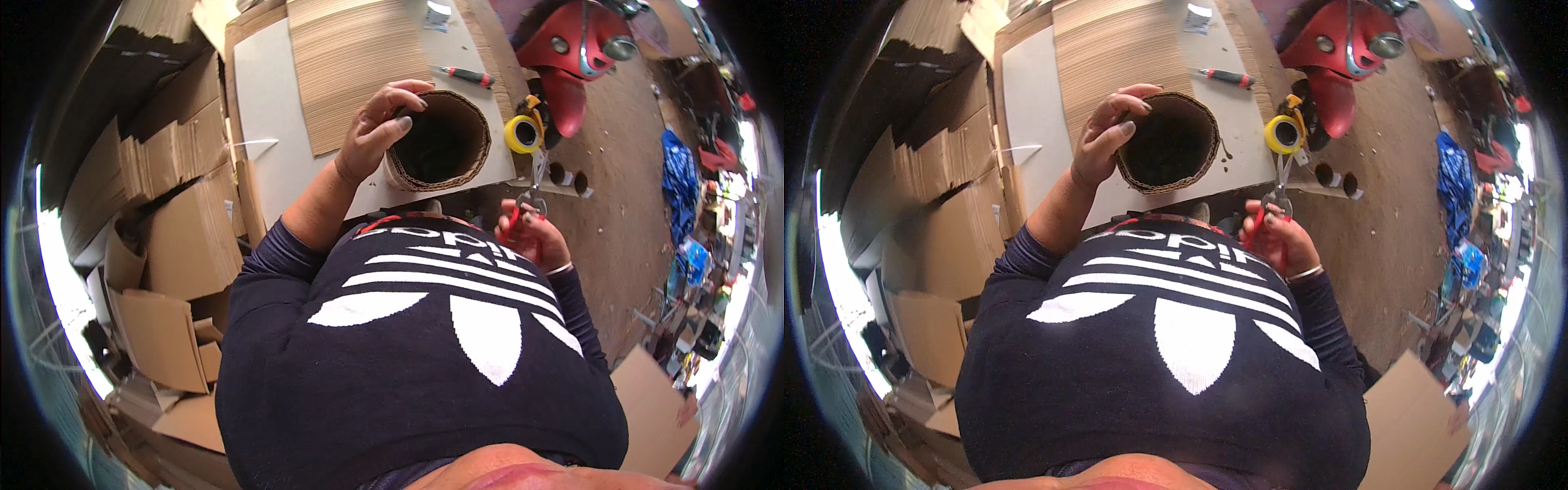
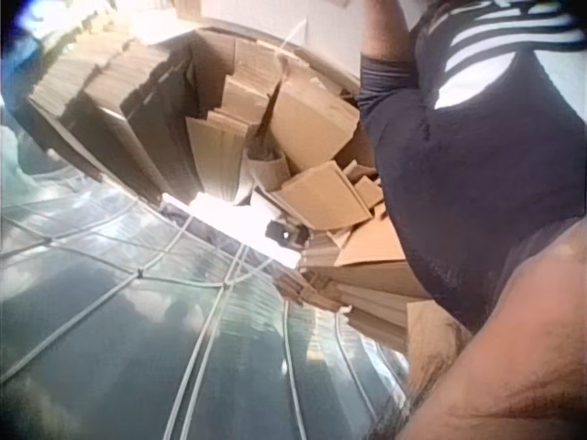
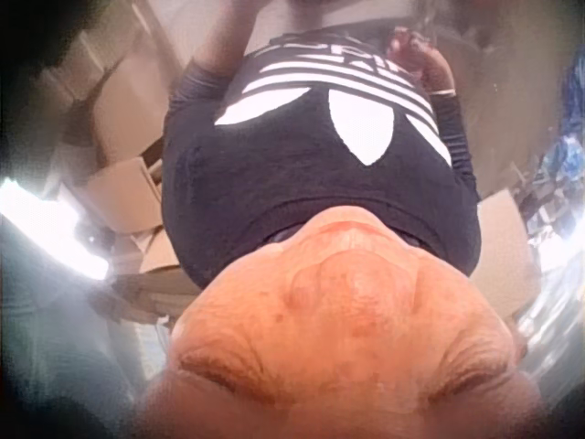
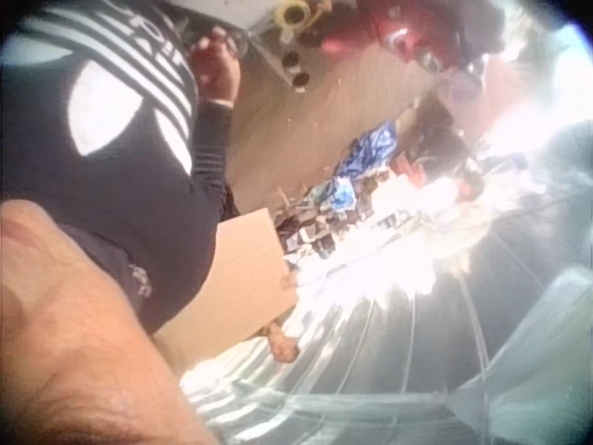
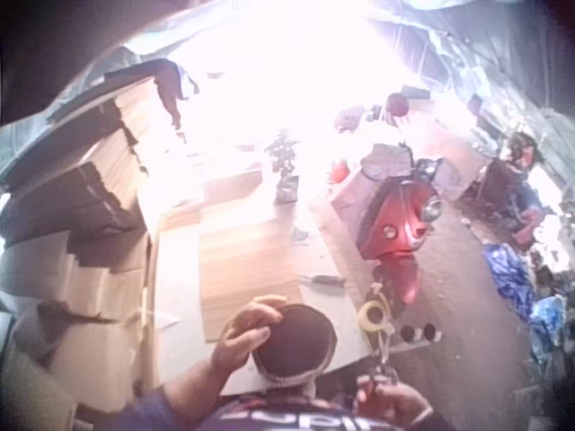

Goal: The person assembles a cardboard tube by wrapping a corrugated sheet around a cylindrical form and securing it with packing tape. They trim the tube's edge with scissors, then handle a potted plant and a small plastic-wrapped item on the workbench.

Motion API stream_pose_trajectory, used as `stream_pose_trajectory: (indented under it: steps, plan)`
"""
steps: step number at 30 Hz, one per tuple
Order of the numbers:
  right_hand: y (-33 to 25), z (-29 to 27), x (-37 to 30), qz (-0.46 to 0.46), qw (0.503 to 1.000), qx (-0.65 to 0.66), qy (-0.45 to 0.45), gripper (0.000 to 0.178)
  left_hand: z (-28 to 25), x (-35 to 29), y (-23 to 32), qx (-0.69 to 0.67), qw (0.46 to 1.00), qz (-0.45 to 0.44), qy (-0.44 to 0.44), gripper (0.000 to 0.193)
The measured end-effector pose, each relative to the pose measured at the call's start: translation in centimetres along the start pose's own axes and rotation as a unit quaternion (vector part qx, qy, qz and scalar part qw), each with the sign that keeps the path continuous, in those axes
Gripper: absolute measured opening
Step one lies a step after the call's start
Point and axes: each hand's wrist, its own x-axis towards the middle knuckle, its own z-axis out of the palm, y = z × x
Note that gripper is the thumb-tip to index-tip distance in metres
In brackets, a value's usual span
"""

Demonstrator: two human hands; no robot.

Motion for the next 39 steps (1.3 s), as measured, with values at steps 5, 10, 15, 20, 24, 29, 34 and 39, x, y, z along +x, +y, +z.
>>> stream_pose_trajectory:
  steps: [5, 10, 15, 20, 24, 29, 34, 39]
  plan:
    - [3.9, 2.4, -0.1, -0.053, 0.993, -0.104, 0.037, 0.072, -0.5, -0.1, -1.4, 0.211, 0.972, 0.099, 0.034, 0.016]
    - [4.0, 5.1, -1.1, -0.110, 0.904, -0.350, 0.218, 0.071, 1.4, 0.2, -2.2, 0.294, 0.939, 0.172, 0.051, 0.017]
    - [4.2, 8.5, -2.8, -0.128, 0.743, -0.592, 0.286, 0.076, 3.3, -0.1, -2.8, 0.349, 0.910, 0.223, 0.033, 0.033]
    - [4.9, 10.2, -4.2, -0.136, 0.596, -0.698, 0.372, 0.074, 5.2, -0.9, -2.7, 0.366, 0.901, 0.231, -0.021, 0.040]
    - [4.6, 11.7, -6.3, -0.052, 0.507, -0.756, 0.411, 0.069, 6.5, -1.6, -2.5, 0.340, 0.915, 0.211, -0.058, 0.041]
    - [4.4, 12.7, -7.7, 0.010, 0.448, -0.778, 0.441, 0.064, 7.7, -2.3, -2.7, 0.292, 0.931, 0.198, -0.093, 0.039]
    - [5.1, 10.7, -7.7, -0.023, 0.464, -0.765, 0.446, 0.059, 8.4, -2.6, -2.9, 0.270, 0.937, 0.200, -0.097, 0.038]
    - [6.4, 8.5, -7.0, -0.126, 0.425, -0.771, 0.457, 0.054, 8.8, -2.8, -2.8, 0.265, 0.938, 0.194, -0.108, 0.036]
